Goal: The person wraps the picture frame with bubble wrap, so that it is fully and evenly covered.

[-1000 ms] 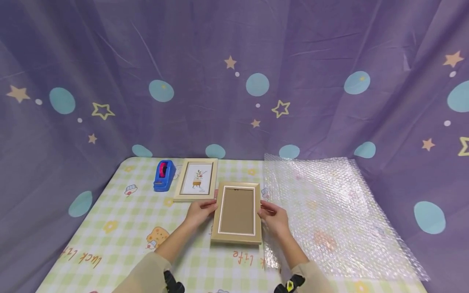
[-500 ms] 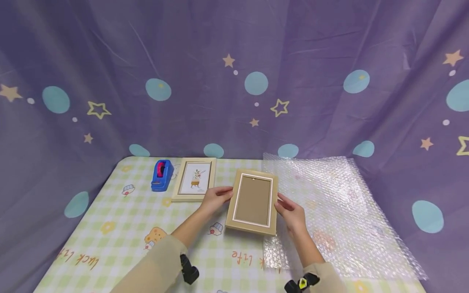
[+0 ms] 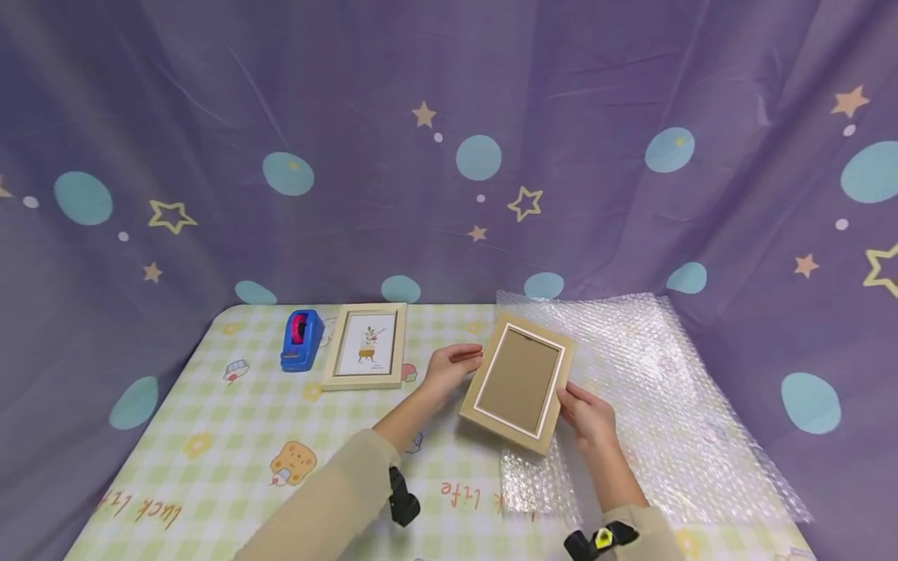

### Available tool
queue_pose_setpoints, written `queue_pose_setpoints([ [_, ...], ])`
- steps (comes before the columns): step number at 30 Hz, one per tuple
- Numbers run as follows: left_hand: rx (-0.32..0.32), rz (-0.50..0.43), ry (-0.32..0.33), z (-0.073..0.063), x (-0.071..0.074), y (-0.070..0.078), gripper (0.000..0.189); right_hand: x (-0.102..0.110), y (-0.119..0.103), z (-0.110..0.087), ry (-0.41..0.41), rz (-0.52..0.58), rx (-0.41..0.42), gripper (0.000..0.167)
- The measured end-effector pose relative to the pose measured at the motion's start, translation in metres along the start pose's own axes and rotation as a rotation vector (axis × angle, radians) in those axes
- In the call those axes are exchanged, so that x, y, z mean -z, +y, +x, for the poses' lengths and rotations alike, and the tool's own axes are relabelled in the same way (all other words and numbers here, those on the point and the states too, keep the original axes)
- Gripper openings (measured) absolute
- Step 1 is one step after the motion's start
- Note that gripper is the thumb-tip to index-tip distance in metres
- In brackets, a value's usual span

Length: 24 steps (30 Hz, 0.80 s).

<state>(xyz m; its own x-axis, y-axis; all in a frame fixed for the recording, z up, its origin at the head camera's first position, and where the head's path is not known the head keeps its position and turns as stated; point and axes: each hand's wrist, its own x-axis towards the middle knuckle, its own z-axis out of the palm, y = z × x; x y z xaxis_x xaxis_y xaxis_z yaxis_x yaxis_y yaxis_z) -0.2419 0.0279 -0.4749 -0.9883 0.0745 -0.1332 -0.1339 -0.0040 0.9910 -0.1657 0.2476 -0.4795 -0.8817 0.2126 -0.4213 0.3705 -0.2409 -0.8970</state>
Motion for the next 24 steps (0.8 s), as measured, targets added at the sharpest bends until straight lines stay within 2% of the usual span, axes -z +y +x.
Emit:
queue_pose_setpoints([
  [4,0.017,-0.018,0.009,0.004,-0.014,-0.006,0.028,0.012,-0.002,0.002,0.032,0.053,-0.042,0.062],
  [10,0.097,0.183,0.068,0.004,-0.024,-0.022,0.024,0.034,-0.005,0.001,0.088,0.046,-0.109,0.067],
  [13,0.139,0.232,0.076,0.002,-0.028,-0.029,0.024,0.045,-0.008,0.000,0.113,0.069,-0.121,0.051],
  [16,0.169,0.194,0.057,0.001,-0.033,-0.035,0.024,0.056,-0.010,0.000,0.124,0.120,-0.122,0.020],
  [20,0.202,0.149,0.026,0.000,-0.040,-0.039,0.021,0.068,-0.012,0.000,0.141,0.177,-0.125,0.033],
  [24,0.234,0.186,0.025,-0.002,-0.045,-0.041,0.017,0.076,-0.010,0.000,0.150,0.168,-0.117,0.027],
])
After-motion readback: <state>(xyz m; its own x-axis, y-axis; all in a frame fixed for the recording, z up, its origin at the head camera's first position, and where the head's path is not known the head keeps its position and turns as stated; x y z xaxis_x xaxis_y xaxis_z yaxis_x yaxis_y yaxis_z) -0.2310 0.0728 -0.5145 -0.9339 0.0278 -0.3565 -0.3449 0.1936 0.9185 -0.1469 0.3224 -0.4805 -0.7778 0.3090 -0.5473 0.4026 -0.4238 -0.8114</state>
